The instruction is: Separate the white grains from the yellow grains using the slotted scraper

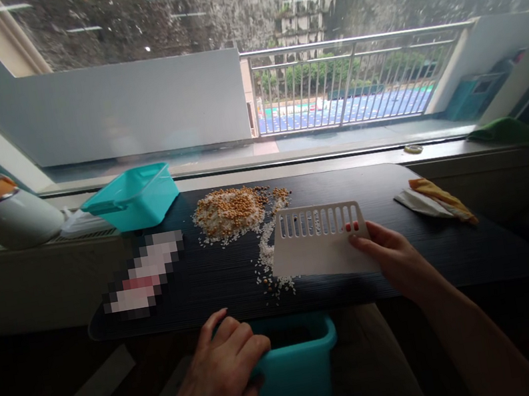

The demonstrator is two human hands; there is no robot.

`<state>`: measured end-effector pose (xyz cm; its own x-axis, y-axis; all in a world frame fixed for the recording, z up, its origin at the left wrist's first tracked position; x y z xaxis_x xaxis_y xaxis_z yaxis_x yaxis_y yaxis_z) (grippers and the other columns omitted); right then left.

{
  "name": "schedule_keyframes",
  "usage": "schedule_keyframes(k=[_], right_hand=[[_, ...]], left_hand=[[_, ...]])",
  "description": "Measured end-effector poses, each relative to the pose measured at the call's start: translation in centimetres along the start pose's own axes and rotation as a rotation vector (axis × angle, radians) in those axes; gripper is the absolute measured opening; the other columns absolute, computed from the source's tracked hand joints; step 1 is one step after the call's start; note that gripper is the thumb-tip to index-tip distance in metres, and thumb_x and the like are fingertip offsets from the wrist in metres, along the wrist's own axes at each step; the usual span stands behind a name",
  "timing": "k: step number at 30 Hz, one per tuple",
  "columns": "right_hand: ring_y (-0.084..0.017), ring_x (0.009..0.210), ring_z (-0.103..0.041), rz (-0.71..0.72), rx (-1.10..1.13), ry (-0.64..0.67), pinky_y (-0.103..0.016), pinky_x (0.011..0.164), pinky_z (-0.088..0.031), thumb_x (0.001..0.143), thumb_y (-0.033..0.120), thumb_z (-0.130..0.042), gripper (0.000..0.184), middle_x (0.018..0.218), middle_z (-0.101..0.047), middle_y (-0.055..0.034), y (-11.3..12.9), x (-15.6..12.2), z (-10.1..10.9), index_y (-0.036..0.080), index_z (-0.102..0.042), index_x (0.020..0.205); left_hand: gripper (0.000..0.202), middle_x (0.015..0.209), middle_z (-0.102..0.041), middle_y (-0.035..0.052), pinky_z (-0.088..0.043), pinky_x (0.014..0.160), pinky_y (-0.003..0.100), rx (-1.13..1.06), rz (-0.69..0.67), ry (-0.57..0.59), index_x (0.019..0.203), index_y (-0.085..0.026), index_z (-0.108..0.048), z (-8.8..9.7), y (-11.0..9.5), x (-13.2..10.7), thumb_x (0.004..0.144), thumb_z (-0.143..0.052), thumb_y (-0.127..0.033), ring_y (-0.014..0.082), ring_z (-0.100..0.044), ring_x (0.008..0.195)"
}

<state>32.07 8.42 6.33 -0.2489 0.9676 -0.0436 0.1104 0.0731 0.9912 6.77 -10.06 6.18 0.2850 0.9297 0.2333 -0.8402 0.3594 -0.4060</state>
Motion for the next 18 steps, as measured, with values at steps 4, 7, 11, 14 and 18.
schedule_keyframes(k=[4,7,11,14,18], right_hand=[[-0.022,0.080,-0.066,-0.019,-0.038,0.027,-0.031,0.072,-0.052,0.063,0.045,-0.083,0.035,0.087,-0.074,-0.0027,0.0,-0.2,-0.3,0.024,-0.076,0.091],[-0.022,0.079,-0.066,-0.016,-0.017,0.011,-0.031,0.071,-0.052,0.063,0.046,-0.083,0.037,0.086,-0.074,-0.0024,0.0,-0.2,-0.6,0.025,-0.075,0.092],[-0.020,0.076,-0.064,0.025,-0.026,-0.008,-0.029,0.071,-0.051,0.064,0.046,-0.082,0.035,0.083,-0.073,-0.0009,0.0,0.0,-1.4,0.025,-0.074,0.091],[-0.020,0.078,-0.064,0.034,-0.053,0.036,-0.029,0.072,-0.051,0.065,0.046,-0.082,0.034,0.084,-0.072,-0.0015,0.1,-0.1,-1.9,0.024,-0.075,0.090],[-0.020,0.078,-0.064,0.009,-0.056,0.053,-0.029,0.071,-0.050,0.065,0.047,-0.081,0.035,0.084,-0.072,-0.0014,0.2,-0.4,-1.9,0.024,-0.075,0.091]], left_hand=[[0.043,0.092,-0.058,-0.0036,-0.018,0.110,0.045,0.015,0.015,-0.011,0.100,-0.026,-0.054,0.0,0.0,-0.2,0.070,-0.050,0.004,0.0197,-0.053,0.094],[0.044,0.093,-0.058,-0.0031,-0.018,0.110,0.045,0.021,0.010,-0.004,0.102,-0.026,-0.054,0.0,0.0,-0.4,0.071,-0.048,0.004,0.0199,-0.053,0.095],[0.044,0.094,-0.058,-0.0023,-0.016,0.109,0.046,0.001,0.007,0.004,0.103,-0.026,-0.053,0.0,0.1,-0.4,0.071,-0.047,0.004,0.0208,-0.051,0.096],[0.043,0.093,-0.058,-0.0019,-0.016,0.109,0.047,-0.008,0.024,-0.016,0.101,-0.026,-0.054,-0.1,0.3,-0.4,0.071,-0.046,0.003,0.0209,-0.050,0.096],[0.043,0.092,-0.059,-0.0027,-0.018,0.109,0.046,0.004,0.031,-0.028,0.100,-0.027,-0.056,0.0,0.4,-0.7,0.069,-0.049,0.003,0.0204,-0.051,0.093]])
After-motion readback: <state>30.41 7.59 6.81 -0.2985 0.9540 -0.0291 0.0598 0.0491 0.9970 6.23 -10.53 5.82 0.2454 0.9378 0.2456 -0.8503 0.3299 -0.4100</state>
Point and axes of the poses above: each hand's wrist, its own x-axis towards the middle knuckle, its own z-axis out of the back of the hand, y = z × x, the point moved 1 cm from there along x, towards the middle knuckle
